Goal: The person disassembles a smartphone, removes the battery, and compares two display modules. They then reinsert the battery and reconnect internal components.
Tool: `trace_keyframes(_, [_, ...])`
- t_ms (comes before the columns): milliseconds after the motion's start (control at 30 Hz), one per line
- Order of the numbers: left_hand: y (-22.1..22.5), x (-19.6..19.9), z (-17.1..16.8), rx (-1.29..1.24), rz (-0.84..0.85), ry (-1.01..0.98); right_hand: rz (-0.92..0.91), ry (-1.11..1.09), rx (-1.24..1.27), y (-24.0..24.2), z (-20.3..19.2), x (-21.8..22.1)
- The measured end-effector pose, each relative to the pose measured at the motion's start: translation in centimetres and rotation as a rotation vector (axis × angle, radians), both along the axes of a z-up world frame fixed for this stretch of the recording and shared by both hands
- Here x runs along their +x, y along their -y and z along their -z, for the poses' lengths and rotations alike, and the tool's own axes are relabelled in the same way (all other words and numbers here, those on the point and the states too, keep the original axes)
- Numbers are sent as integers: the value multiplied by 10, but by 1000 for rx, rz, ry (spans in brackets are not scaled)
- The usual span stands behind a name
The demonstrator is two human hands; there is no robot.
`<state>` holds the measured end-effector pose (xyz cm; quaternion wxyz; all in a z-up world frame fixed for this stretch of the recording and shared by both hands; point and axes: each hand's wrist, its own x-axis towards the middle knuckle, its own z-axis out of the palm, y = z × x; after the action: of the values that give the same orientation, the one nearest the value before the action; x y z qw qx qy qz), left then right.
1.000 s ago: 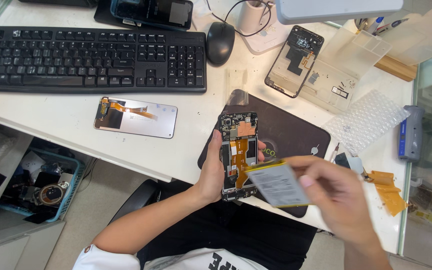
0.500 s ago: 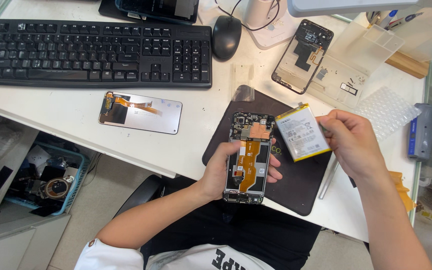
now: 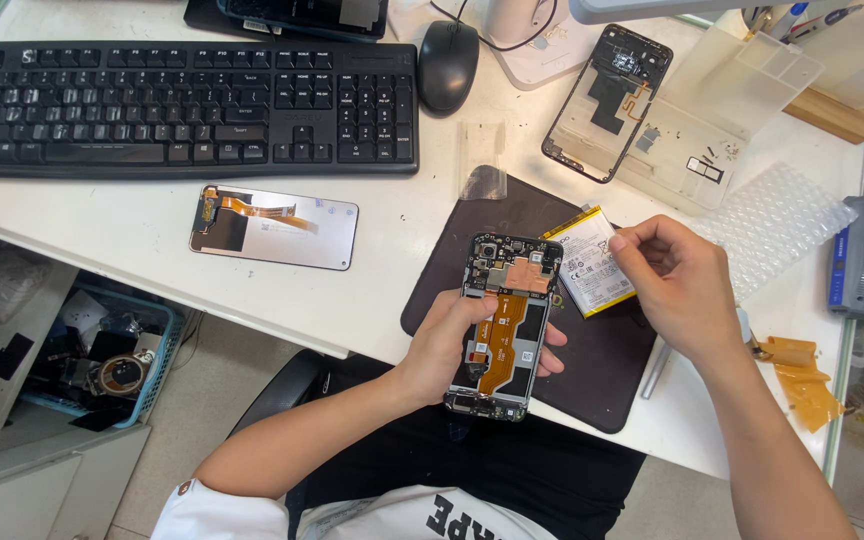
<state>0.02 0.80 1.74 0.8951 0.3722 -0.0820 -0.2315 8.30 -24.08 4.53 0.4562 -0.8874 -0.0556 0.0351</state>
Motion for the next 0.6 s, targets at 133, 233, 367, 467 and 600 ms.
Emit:
trace_keyframes(133, [1, -1, 1, 101, -15, 43, -27, 98, -151, -11, -11, -7])
trace_keyframes(233, [2, 0, 0, 185, -14, 35, -54, 159, -201, -13, -14, -10])
trace_keyframes(367, [2, -2, -1, 205, -23, 56, -115, 294, -303, -14, -14, -12])
trace_keyframes(467, [2, -2, -1, 198, -20, 65, -124, 312, -324, -14, -14, -11])
trace_keyframes(600, [2, -2, -1, 200, -23, 68, -173, 485, -343, -20, -25, -16])
